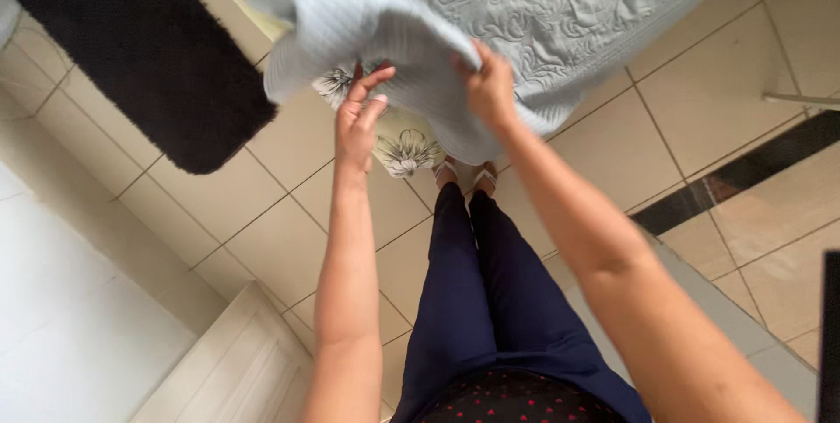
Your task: The person spreads a light blue quilt over a bed with a floral sheet, then places a white pillow and a floral pillowcase on the bed. The person smooths the quilt and arranges the pillows at the head of the bed.
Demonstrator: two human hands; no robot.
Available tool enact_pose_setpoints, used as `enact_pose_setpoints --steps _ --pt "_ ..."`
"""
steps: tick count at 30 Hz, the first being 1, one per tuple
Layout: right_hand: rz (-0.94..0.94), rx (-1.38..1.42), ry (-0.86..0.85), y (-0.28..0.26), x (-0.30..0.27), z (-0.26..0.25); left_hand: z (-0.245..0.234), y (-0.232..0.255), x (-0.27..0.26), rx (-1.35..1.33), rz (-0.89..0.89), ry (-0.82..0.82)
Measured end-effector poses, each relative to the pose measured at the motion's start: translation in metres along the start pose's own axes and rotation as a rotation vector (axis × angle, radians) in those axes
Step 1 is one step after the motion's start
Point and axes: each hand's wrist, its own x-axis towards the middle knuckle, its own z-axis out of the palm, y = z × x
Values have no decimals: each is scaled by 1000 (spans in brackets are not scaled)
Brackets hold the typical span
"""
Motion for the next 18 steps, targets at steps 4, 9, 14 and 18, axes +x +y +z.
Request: enact_pose_setpoints --steps 4,9,14,18 --pt "-41 86 -60 -45 32 -50 -17 -70 5 66 -368 280" --pt "85 195 -169 -40 36 -53 -27 -163 9 -447 -460 204" --pt "116 249 -233 -33 21 -47 -14 -189 72 -811 -438 190" --pt "130 187 -238 -45 11 -45 8 -169 99 -885 -407 220"
